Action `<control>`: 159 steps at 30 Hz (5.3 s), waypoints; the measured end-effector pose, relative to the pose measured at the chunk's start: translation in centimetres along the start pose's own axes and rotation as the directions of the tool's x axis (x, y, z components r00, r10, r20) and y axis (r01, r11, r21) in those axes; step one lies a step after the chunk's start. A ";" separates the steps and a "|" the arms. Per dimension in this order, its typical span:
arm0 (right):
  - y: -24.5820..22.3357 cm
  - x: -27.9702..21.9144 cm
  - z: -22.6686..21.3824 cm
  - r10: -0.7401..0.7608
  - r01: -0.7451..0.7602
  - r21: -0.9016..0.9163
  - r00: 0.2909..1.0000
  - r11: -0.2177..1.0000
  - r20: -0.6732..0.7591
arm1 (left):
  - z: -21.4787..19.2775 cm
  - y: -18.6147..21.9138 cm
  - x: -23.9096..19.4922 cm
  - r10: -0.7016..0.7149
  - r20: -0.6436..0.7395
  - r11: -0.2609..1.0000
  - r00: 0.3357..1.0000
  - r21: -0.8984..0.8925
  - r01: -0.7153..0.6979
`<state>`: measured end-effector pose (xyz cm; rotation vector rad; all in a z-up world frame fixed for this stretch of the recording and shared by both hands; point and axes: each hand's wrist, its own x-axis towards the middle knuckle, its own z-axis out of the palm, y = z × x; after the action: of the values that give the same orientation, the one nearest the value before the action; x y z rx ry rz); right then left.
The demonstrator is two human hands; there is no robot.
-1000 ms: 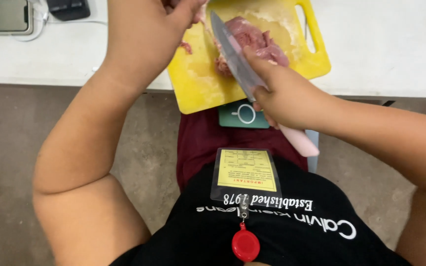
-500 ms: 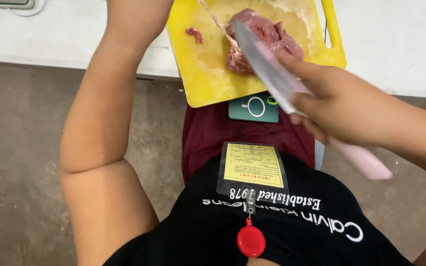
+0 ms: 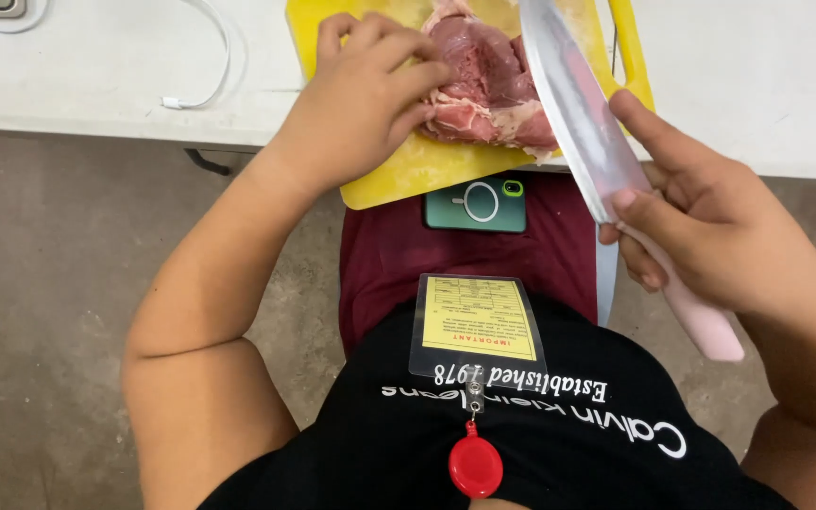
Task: The person uses a knife to trim fat and connective tissue from a piece of raw meat on a yellow cutting board. They repeatedly reposition the meat and make precise cuts to remove unwanted portions.
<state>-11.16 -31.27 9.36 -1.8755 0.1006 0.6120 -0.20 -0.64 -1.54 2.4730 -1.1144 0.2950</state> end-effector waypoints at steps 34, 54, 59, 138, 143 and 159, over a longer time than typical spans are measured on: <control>-2.0 13.7 -6.3 -0.652 0.222 -0.668 0.149 -0.710 0.743 | -3.8 0.0 2.3 0.093 0.133 0.978 0.987 0.174 -0.115; -4.0 15.0 -1.6 -0.586 0.234 -0.544 -0.181 -0.806 0.790 | -6.1 1.6 2.2 0.109 0.040 0.975 0.993 0.192 -0.115; -4.7 14.5 -1.3 -0.602 0.212 -0.570 -0.146 -0.794 0.785 | -5.8 1.6 2.6 0.076 0.045 0.988 0.996 0.133 -0.081; 12.4 10.7 -9.4 -0.972 0.535 -0.834 -0.092 0.133 -0.215 | 4.7 -2.1 2.3 -0.313 -0.247 0.945 0.917 0.013 0.326; 13.1 10.9 -9.6 -0.961 0.579 -0.795 -0.066 0.181 -0.267 | 3.4 1.8 3.8 -0.251 -0.302 0.920 0.920 0.222 0.324; 13.2 11.0 -9.6 -0.962 0.583 -0.795 -0.080 0.167 -0.260 | 9.0 10.5 10.7 -0.322 -0.227 0.940 0.919 0.033 0.338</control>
<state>-2.83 -42.60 -4.41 -2.0202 -0.7401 -1.2909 -0.80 -18.07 -2.90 2.5617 -0.5920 0.4975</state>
